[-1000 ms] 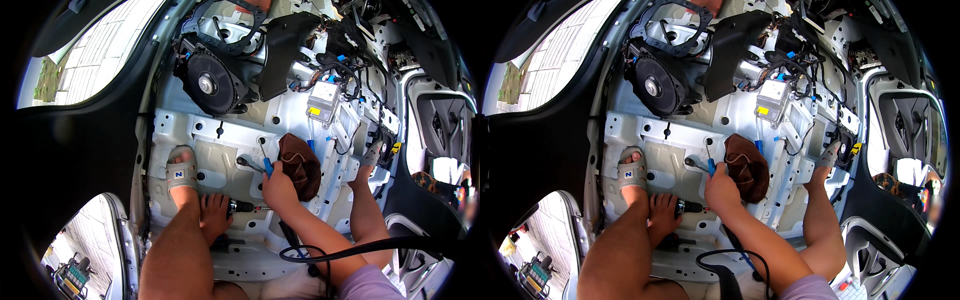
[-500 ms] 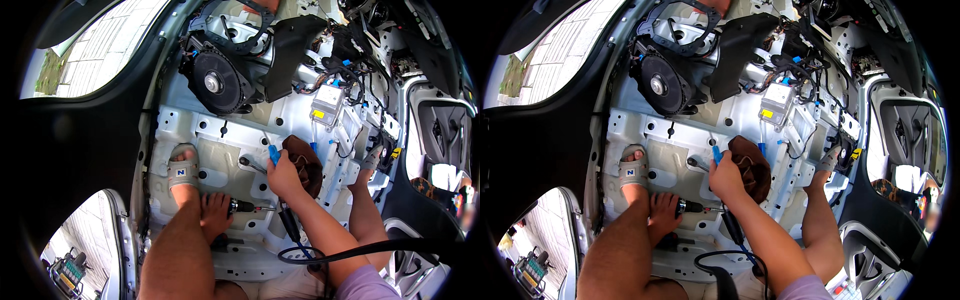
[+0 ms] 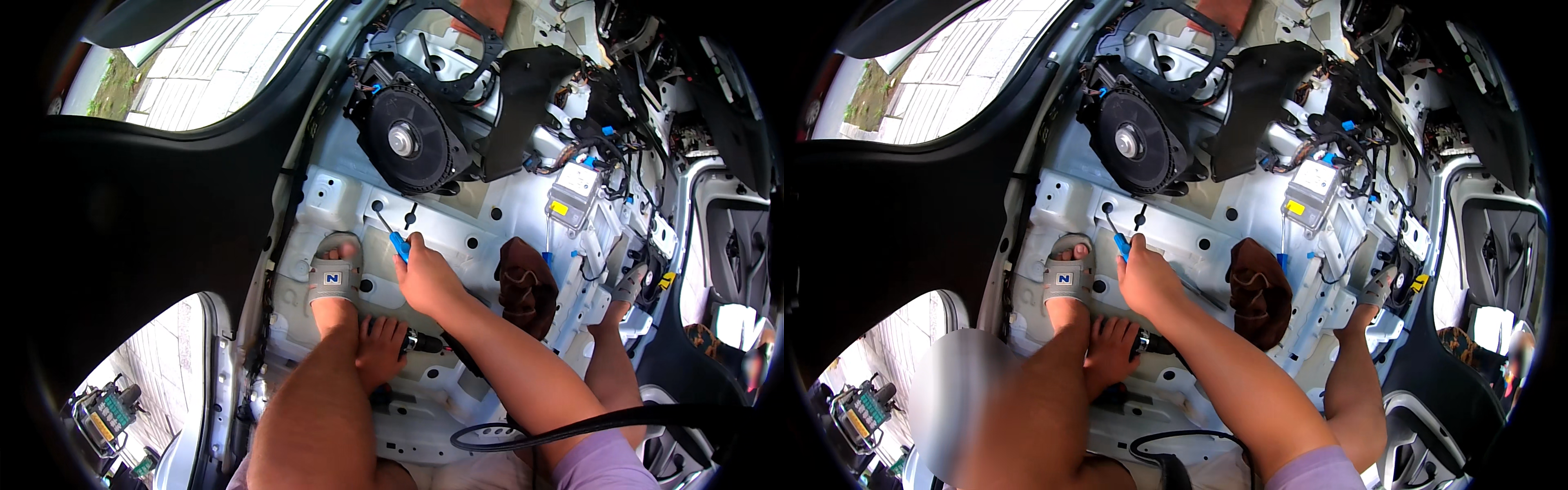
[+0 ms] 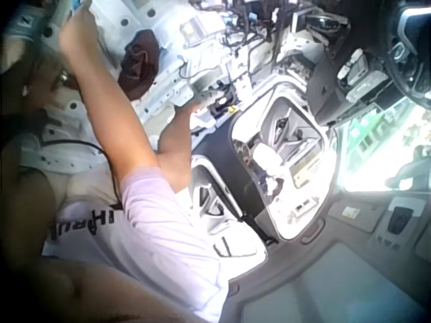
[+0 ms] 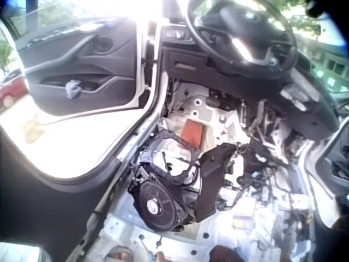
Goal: The person manipulates internal car components using a screwdriver, a power drill, and an air duster tool, cleaning and securing parts inside the floor of the vehicle.
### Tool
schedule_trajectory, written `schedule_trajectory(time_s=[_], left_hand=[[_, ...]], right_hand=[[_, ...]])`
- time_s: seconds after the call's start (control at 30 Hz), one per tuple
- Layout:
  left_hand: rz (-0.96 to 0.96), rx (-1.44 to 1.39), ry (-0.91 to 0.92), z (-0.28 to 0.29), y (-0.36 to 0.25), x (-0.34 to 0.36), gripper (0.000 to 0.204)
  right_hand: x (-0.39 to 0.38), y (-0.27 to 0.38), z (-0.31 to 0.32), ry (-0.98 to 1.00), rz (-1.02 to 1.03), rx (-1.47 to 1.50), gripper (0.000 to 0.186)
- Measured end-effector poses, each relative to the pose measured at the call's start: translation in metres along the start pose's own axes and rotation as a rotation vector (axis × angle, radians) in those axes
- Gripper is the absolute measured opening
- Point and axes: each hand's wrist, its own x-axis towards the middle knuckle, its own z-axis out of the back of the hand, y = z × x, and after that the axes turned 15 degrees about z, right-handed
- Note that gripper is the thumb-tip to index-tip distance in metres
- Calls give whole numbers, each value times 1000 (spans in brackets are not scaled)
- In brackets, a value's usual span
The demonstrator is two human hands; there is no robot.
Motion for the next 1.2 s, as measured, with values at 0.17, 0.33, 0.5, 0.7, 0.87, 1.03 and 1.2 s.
schedule_trajectory(time_s=[0.17, 0.33, 0.5, 0.7, 0.87, 1.03, 1.2], left_hand=[[4, -31, -12, 10, -1, -1, 75], [3, -47, 0, 18, -2, -1, 75], [6, -38, 13, 21, -5, 1, 74], [23, -21, 18, 22, -6, -1, 75], [28, -25, 37, 18, -6, 0, 75], [10, -47, -34, 15, -3, -11, 72], [168, -90, -160, 48, 33, 2, 72]], right_hand=[[3, -8, -11, -29, -5, -6, 33], [16, -20, 3, 74, -271, 747, 31], [18, -34, 11, 42, -589, 1328, 29], [46, -49, -9, 155, -646, 1571, 37], [45, -38, -21, 85, -549, 1362, 37], [27, -30, -32, 11, -460, 1260, 30], [-10, -50, -16, 36, -398, 1333, 37]])
